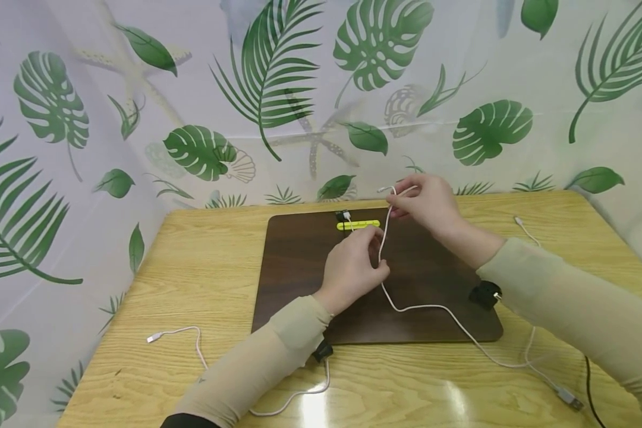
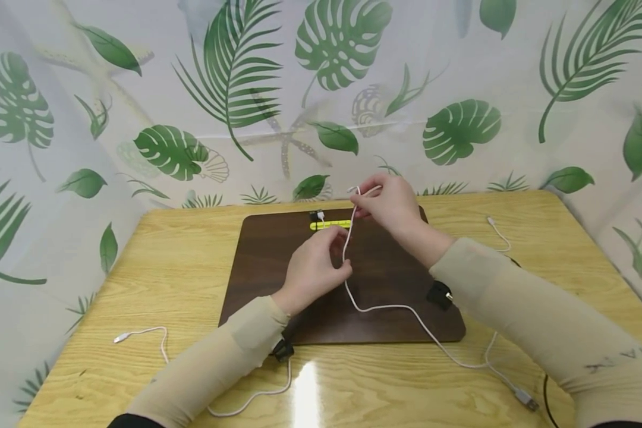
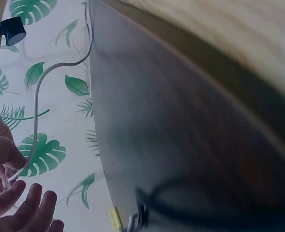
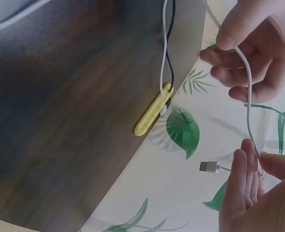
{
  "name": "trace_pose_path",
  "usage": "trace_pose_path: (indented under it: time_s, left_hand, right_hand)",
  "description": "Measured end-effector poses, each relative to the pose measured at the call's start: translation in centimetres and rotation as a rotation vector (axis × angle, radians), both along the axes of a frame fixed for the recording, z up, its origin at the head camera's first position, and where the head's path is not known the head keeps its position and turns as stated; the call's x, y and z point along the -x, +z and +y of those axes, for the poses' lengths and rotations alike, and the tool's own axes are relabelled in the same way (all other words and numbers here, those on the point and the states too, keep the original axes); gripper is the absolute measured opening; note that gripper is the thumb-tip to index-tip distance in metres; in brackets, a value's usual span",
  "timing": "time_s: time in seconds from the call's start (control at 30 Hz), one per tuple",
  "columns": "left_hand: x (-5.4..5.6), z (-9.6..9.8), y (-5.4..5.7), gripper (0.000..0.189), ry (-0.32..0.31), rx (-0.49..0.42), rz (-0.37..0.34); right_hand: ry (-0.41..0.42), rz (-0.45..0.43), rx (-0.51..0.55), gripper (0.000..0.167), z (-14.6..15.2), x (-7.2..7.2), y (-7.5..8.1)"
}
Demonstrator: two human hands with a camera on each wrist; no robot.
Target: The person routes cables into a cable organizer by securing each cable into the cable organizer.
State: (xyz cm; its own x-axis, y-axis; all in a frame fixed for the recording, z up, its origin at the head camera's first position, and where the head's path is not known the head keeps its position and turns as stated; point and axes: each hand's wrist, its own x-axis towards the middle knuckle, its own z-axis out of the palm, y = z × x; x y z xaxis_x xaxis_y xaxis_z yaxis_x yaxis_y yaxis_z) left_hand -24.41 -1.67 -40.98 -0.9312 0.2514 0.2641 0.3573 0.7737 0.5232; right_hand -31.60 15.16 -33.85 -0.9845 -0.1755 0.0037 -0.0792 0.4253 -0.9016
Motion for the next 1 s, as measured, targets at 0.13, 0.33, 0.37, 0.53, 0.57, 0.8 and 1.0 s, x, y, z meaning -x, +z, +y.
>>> trace_pose_path:
  time_s: [0.13, 0.33, 0.37, 0.53, 0.57, 0.8, 1.0]
  left_hand:
    - [0.0, -0.3, 0.0, 0.032, 0.003, 0.079, 0.072]
    - [-0.2, -1.0, 0.1, 0.032, 0.002, 0.084, 0.056]
    - [-0.3, -1.2, 0.1, 0.033, 0.002, 0.076, 0.046]
    - [-0.6, -1.8, 0.2, 0.038, -0.013, 0.046, 0.022]
    - [-0.7, -2.0, 0.3, 0.037, -0.015, 0.043, 0.023]
    - [-1.5, -3.1, 0.9, 0.021, -0.029, 0.000, 0.045]
    - [-2.0, -3.9, 1.5, 0.017, -0.038, 0.046, 0.070]
  right_hand:
    - [-0.015, 0.020, -0.048, 0.027, 0.2, 0.1, -0.1]
    - [-0.022, 0.014, -0.059, 0.026, 0.1, 0.4, -0.5]
    - [-0.020, 0.007, -0.050, 0.027, 0.1, 0.4, -0.6]
    - [-0.015, -0.029, -0.023, 0.027, -0.2, 0.6, -1.0]
    - [-0.015, -0.033, -0.021, 0.028, -0.3, 0.6, -1.0]
    - [-0.009, -0.059, 0.016, 0.033, -0.6, 0.9, -1.2]
    - [-0.008, -0.102, 0.126, 0.034, -1.2, 1.0, -1.3]
